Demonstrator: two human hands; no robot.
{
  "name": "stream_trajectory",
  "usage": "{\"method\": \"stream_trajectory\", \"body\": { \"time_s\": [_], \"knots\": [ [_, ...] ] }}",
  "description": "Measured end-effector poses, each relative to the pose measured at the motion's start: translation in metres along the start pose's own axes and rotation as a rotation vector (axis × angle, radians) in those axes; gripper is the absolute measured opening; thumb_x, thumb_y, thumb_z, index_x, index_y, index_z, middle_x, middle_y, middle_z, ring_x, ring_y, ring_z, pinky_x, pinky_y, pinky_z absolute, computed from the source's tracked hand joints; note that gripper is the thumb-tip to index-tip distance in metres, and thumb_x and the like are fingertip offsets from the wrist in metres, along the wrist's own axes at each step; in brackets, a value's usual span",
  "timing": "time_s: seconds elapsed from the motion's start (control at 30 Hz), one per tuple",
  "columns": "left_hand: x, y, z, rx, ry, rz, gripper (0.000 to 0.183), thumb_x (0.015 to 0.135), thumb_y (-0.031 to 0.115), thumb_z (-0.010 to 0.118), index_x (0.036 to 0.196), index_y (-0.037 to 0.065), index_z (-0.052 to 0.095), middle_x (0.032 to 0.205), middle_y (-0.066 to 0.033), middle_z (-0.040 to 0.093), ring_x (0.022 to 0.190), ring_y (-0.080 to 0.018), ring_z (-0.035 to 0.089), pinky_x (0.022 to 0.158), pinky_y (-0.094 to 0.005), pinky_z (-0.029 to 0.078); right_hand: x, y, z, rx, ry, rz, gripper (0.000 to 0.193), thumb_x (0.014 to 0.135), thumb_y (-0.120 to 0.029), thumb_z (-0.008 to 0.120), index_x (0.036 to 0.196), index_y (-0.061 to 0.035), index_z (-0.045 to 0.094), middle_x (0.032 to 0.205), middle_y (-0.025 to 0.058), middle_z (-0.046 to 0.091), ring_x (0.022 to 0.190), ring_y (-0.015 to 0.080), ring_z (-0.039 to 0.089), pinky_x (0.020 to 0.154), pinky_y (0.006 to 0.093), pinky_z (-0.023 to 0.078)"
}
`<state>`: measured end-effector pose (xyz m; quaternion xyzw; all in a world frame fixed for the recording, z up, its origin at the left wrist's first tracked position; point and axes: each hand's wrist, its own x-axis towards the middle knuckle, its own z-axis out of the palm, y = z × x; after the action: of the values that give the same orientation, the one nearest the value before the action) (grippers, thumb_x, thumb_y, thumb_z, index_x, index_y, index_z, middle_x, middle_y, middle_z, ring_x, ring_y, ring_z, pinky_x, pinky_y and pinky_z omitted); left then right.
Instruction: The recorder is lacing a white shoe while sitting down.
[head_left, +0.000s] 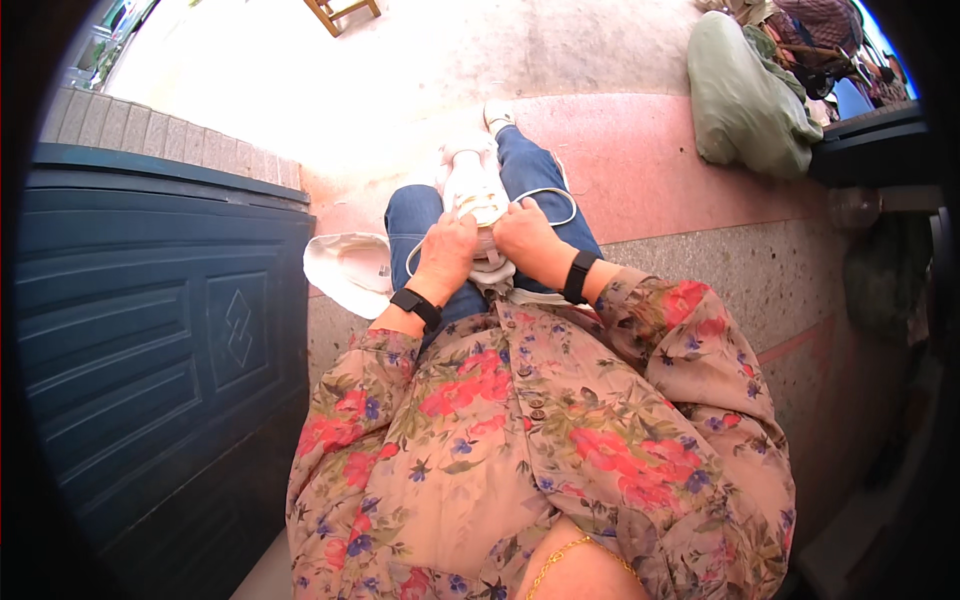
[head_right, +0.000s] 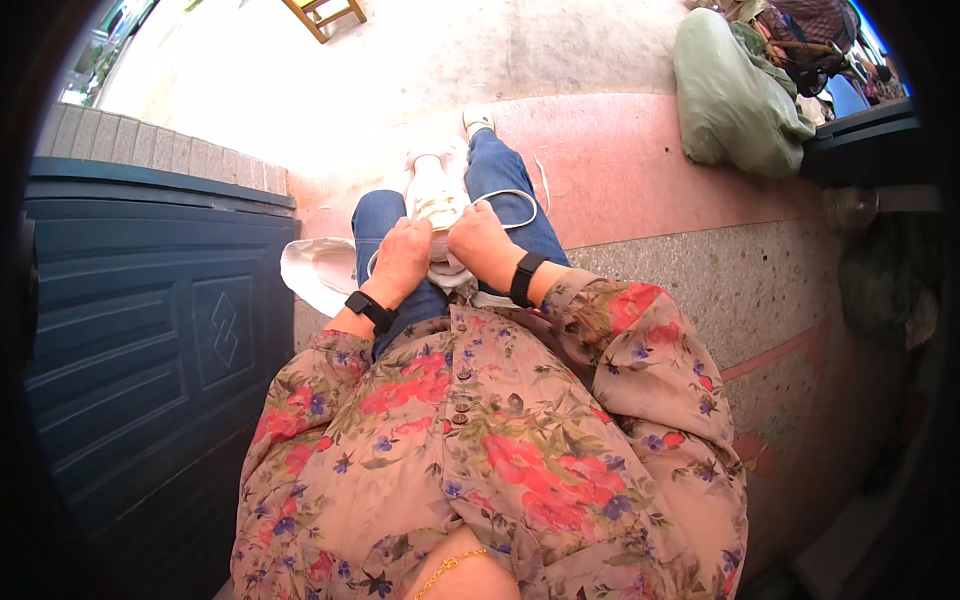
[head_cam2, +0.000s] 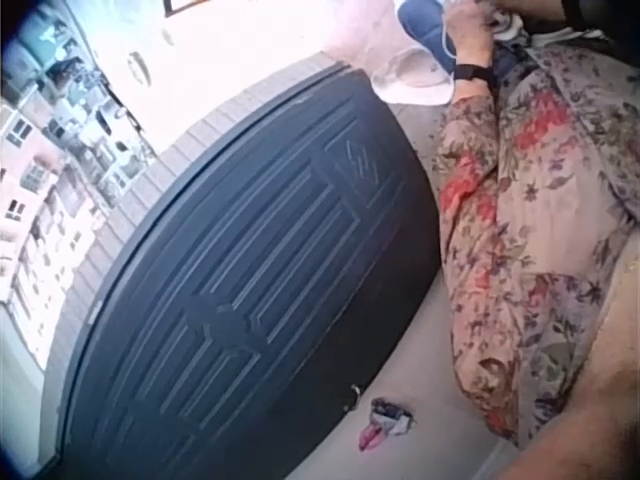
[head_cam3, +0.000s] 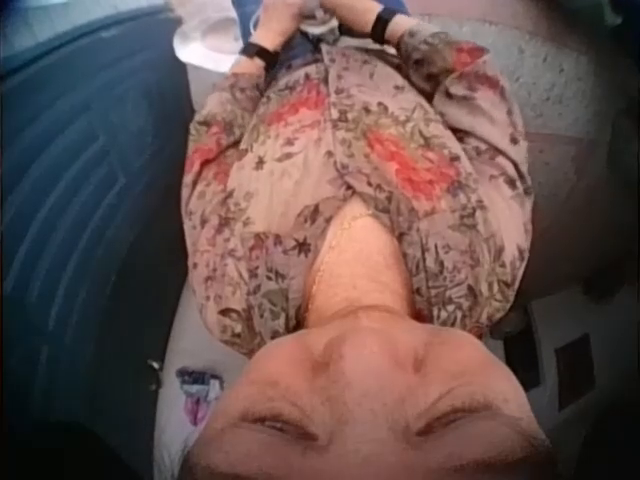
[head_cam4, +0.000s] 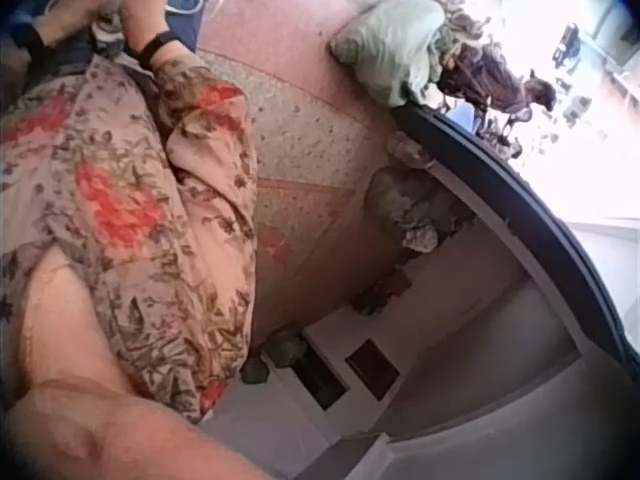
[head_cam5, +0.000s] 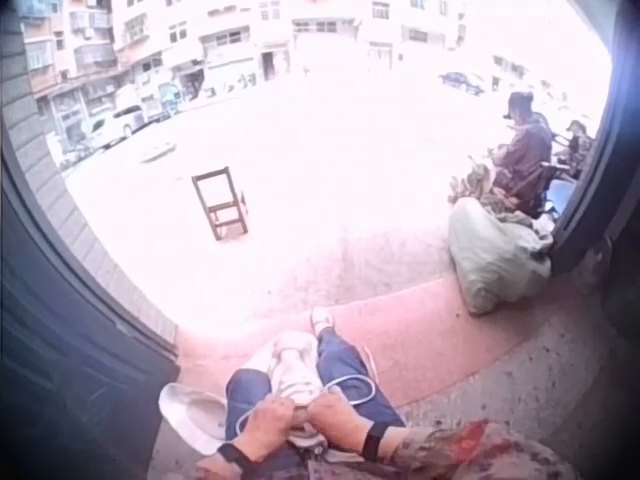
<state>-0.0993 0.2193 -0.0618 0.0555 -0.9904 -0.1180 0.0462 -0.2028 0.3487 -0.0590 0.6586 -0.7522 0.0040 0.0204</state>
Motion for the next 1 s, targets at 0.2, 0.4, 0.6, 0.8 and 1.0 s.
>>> {"method": "stream_trajectory", "body": {
  "time_s": [0.2,0.4,0.6,0.8,1.0],
  "knots": [
    [-0.011,0.013,-0.017,0.153,0.154,-0.14,0.026,0.064,0.021,0.07,0.078,0.006,0.055,0.075,-0.0061,0.055,0.08,-0.0236,0.05,0.067,-0.0358,0.038,0.01,0.002,-0.013,-0.095,-0.174,-0.029,0.012,0.07,-0.018,0.055,0.07,-0.013,0.066,0.073,0.0023,0.059,0.079,0.0184,0.052,0.069,0.0326,0.036],
    [-0.024,0.004,-0.009,0.121,0.153,-0.149,0.022,0.064,0.025,0.069,0.073,0.008,0.058,0.076,-0.0054,0.056,0.08,-0.0223,0.048,0.066,-0.0358,0.035,-0.004,-0.001,-0.016,0.276,0.259,-0.166,0.01,0.068,-0.017,0.054,0.076,-0.0104,0.057,0.08,0.0029,0.05,0.083,0.0177,0.049,0.071,0.0314,0.037],
    [-0.027,0.001,-0.006,0.067,0.15,-0.169,0.016,0.066,0.02,0.065,0.073,0.008,0.058,0.078,-0.0064,0.057,0.081,-0.0236,0.049,0.066,-0.0371,0.036,-0.001,-0.02,-0.021,0.747,0.035,0.045,0.013,0.079,-0.018,0.051,0.079,-0.0072,0.059,0.08,0.0128,0.058,0.078,0.0277,0.058,0.068,0.0388,0.043],
    [-0.028,0.005,-0.006,0.033,0.145,-0.185,0.018,0.068,0.02,0.063,0.081,0.007,0.06,0.078,-0.0068,0.058,0.08,-0.0245,0.05,0.066,-0.0369,0.037,0.019,-0.009,0.011,1.16,-0.293,0.477,0.022,0.08,-0.015,0.045,0.088,-0.0035,0.063,0.076,0.0188,0.062,0.069,0.0322,0.062,0.064,0.04,0.048],
    [-0.028,0.005,-0.002,0.04,0.168,-0.204,0.018,0.068,0.019,0.063,0.082,0.007,0.059,0.079,-0.0069,0.058,0.079,-0.0247,0.05,0.065,-0.0372,0.037,0.024,-0.004,0.018,1.695,-0.433,0.506,0.023,0.084,-0.009,0.042,0.097,-0.0037,0.06,0.063,0.0028,0.06,0.039,0.0068,0.045,0.034,0.0194,0.032]
  ]
}}
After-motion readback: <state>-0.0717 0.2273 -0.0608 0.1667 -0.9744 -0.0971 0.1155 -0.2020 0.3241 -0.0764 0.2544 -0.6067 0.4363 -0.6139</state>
